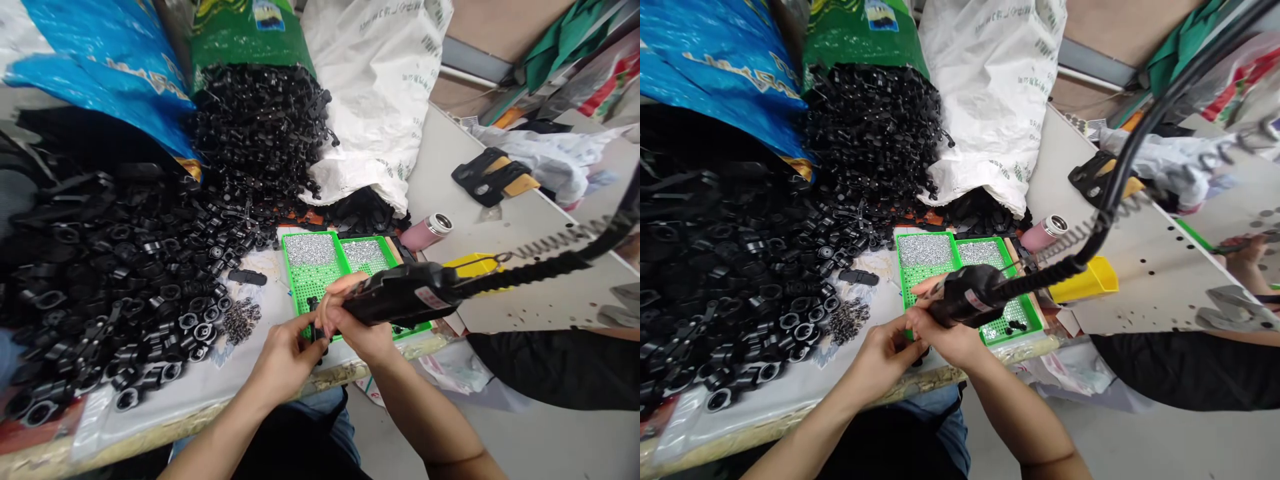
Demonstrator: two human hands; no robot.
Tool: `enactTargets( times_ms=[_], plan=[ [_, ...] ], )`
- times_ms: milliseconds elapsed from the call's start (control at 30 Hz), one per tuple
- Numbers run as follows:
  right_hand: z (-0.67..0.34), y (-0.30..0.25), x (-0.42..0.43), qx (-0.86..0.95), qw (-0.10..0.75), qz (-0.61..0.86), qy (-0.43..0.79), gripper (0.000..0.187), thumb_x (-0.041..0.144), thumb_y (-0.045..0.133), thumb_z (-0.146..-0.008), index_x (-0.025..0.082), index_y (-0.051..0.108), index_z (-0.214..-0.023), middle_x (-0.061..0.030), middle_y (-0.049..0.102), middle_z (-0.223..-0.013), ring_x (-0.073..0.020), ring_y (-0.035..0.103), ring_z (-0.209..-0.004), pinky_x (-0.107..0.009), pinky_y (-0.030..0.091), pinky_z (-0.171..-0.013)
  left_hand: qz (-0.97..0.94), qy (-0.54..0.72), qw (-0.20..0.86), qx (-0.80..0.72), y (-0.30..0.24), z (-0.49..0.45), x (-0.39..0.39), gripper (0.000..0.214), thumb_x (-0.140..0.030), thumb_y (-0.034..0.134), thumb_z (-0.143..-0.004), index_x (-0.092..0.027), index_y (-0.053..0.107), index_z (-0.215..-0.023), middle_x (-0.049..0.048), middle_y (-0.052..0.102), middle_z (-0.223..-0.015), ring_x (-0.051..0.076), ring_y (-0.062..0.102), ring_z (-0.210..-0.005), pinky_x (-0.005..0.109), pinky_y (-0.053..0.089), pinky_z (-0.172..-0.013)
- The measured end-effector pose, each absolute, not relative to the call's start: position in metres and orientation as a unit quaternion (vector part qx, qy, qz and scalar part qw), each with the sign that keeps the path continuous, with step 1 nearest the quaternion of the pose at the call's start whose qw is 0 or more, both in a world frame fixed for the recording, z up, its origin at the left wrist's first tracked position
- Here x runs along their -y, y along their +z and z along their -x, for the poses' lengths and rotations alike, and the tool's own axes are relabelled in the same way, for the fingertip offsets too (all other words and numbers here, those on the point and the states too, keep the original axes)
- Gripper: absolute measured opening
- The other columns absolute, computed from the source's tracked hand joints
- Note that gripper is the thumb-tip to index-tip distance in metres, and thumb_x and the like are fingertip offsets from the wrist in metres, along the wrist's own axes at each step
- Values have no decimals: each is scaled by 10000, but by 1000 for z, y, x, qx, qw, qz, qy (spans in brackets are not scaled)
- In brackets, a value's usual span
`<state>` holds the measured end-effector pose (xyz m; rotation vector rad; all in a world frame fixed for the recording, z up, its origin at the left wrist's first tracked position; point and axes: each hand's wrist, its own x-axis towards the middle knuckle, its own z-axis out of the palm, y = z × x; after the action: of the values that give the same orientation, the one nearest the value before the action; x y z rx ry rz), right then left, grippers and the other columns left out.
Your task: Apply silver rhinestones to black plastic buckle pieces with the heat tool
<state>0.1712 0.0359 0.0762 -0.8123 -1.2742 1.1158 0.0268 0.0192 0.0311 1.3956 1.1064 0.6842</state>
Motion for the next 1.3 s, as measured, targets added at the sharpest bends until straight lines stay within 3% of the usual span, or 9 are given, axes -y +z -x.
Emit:
enactTargets(
  times_ms=[200,333,533,1100,1300],
  plan=[
    [-182,82,-73,484,685,405,363,226,266,725,-867,257,561,-1021,109,577,-560,-119,598,-481,-309,565,-579,-570,324,562,-505,40,-14,-28,505,-407,654,-904,-189,681,-1359,-18,631,-611,136,500,-520,239,367,-511],
    [-182,49,-109,425,695,464,347,305,285,780,-792,229,541,-973,121,562,-518,-114,564,-432,-306,554,-555,-567,369,523,-518,35,-3,-42,481,-406,641,-921,-187,681,-1347,27,714,-700,162,606,-608,255,450,-584],
    [-174,25,-123,387,698,496,343,347,360,804,-765,212,540,-935,120,559,-507,-110,559,-418,-283,513,-515,-558,366,522,-531,27,-5,-50,463,-407,636,-919,-181,680,-1321,16,697,-675,160,601,-594,259,445,-586],
    [-168,28,-118,393,694,519,308,338,346,781,-761,226,504,-914,120,563,-494,-119,560,-418,-283,503,-494,-578,358,498,-538,27,-7,-53,446,-402,616,-914,-179,692,-1293,25,715,-701,187,646,-620,286,460,-612],
    [-165,68,-92,426,714,463,307,246,312,710,-843,251,510,-973,124,529,-511,-112,545,-424,-311,545,-539,-571,371,509,-526,21,-7,-54,427,-385,627,-915,-186,696,-1287,13,688,-701,176,635,-624,273,480,-612]
  ],
)
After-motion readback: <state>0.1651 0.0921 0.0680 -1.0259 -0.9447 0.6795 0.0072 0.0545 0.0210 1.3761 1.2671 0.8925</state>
